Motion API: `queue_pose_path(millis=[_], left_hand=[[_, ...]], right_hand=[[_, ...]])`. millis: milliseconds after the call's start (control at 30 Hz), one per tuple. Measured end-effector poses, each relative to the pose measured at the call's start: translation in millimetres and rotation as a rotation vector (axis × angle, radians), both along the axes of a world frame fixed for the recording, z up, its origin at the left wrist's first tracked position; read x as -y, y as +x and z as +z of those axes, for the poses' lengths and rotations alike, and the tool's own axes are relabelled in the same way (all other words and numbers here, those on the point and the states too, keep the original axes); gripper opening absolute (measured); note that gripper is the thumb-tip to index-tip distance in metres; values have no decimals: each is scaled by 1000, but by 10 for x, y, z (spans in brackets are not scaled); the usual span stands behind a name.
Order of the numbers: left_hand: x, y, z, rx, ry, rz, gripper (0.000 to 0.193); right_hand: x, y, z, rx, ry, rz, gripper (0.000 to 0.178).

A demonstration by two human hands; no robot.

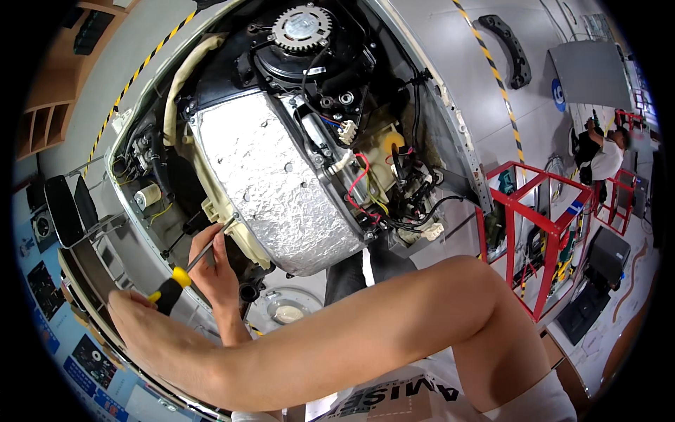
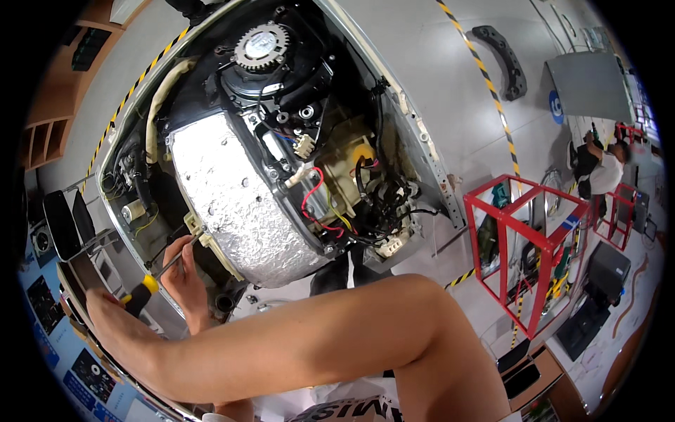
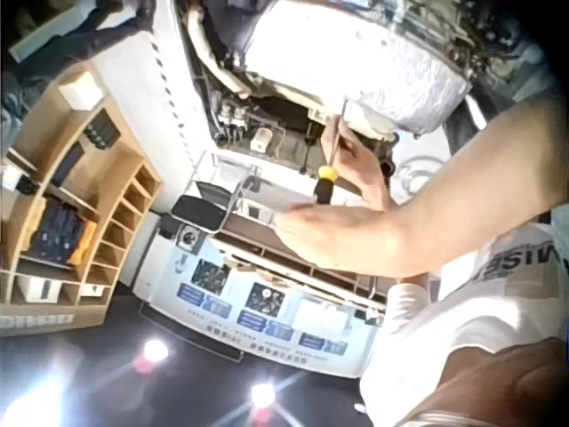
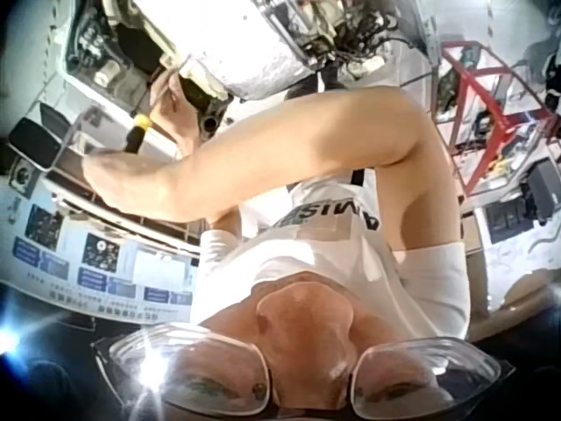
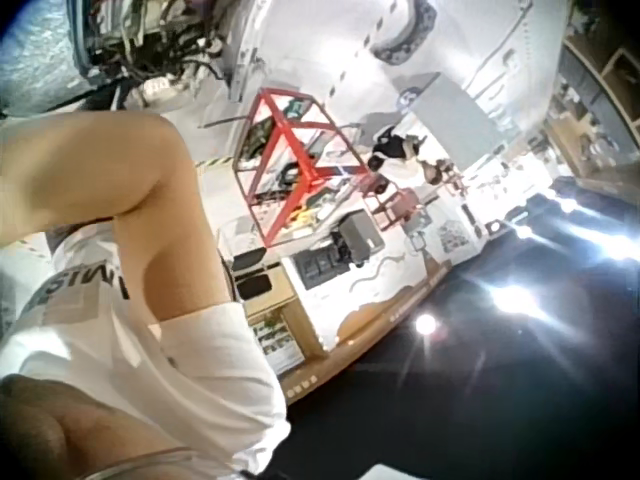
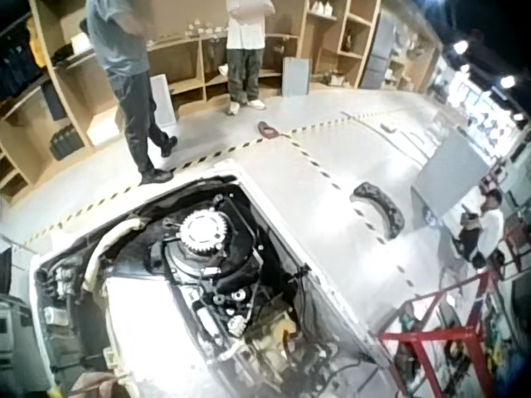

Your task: The person unscrews and detaches various components from the interior of an appliance using a screwdriver and by hand, including disconnecting wire harnesses and removing small metal screws.

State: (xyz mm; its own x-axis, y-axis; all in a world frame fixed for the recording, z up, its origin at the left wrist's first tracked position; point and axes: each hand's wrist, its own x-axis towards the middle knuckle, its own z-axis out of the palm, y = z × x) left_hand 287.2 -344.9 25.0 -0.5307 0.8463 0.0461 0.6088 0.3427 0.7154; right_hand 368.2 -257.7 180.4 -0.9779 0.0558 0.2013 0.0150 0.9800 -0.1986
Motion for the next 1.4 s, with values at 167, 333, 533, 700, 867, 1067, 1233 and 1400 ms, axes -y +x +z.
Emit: queue_pose_path(millis=[167, 333, 533, 700, 867, 1067, 1233, 1400], left_hand=[[10, 23, 69, -83, -91, -4, 14], [-59, 59, 60, -112, -112, 25, 17], [-14, 90, -11, -7, -101, -44, 17], [-59, 37, -163, -10, -124, -156, 22], [-104, 0, -307, -32, -93, -151, 22], [-76, -54, -383, -1, -89, -162, 24], [-59, -88, -449, -61, -99, -185, 30], [-67, -87, -459, -49, -42, -201, 32]], right_hand=[[85, 17, -35, -71, -73, 29, 27], [55, 87, -95, -97, -151, 14, 28], [194, 200, -68, -38, -216, 18, 33], [170, 290, -79, -4, -285, 31, 27], [75, 219, -55, -215, -126, -266, 21], [-49, 240, 108, -12, -117, -206, 19], [-31, 267, 86, 57, -35, -125, 18], [-60, 230, 17, -37, -106, -209, 17]])
